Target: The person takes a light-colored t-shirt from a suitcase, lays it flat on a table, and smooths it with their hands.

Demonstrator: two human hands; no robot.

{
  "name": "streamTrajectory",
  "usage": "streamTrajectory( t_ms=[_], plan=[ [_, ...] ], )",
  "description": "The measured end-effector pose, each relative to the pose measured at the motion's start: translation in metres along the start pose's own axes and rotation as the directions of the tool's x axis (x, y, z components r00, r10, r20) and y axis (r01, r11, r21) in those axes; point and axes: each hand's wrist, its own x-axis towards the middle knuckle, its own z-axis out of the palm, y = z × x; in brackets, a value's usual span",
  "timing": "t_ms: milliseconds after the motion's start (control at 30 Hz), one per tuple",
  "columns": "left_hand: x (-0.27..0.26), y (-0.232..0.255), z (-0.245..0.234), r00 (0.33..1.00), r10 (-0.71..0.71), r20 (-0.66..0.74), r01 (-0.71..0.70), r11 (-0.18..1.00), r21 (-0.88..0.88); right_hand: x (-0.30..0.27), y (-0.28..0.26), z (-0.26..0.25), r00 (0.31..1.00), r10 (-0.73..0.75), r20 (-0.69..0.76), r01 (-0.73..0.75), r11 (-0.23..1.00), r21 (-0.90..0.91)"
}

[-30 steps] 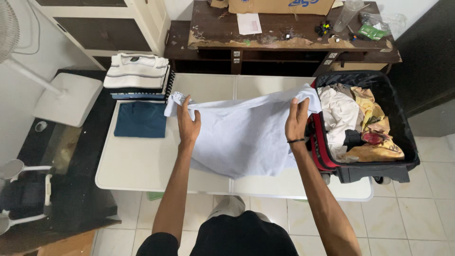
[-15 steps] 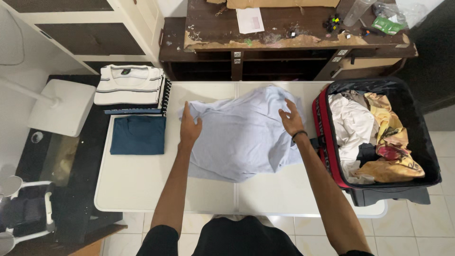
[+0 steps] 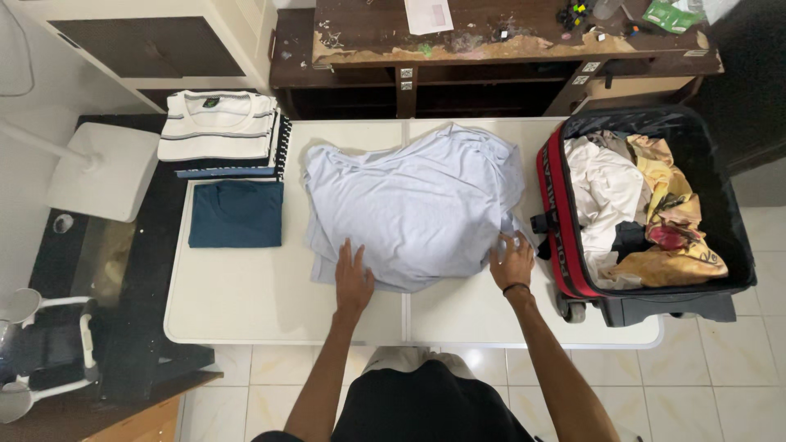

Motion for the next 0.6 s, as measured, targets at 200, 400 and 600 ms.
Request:
streamTrajectory(
  t_ms=[200,400,600],
  plan=[
    [-0.051,0.028,0.002,0.987,-0.145,0.064,0.147,0.989,-0.033,-0.036,-0.001,-0.005,0.983,-0.072,0.172,0.053,0.992,0.112],
    [-0.068,0.021,0.008,0.971,-0.028,0.239,-0.016,0.984,0.178,-0.059,0.0,0.001,0.959,-0.033,0.281,0.056,0.996,-0.075],
    [-0.078,0.013,-0.017,0.98,-0.155,0.125,0.117,0.957,0.265,-0.08,0.003,-0.006,0.97,-0.006,0.245,0.044,0.988,-0.149]
  ],
)
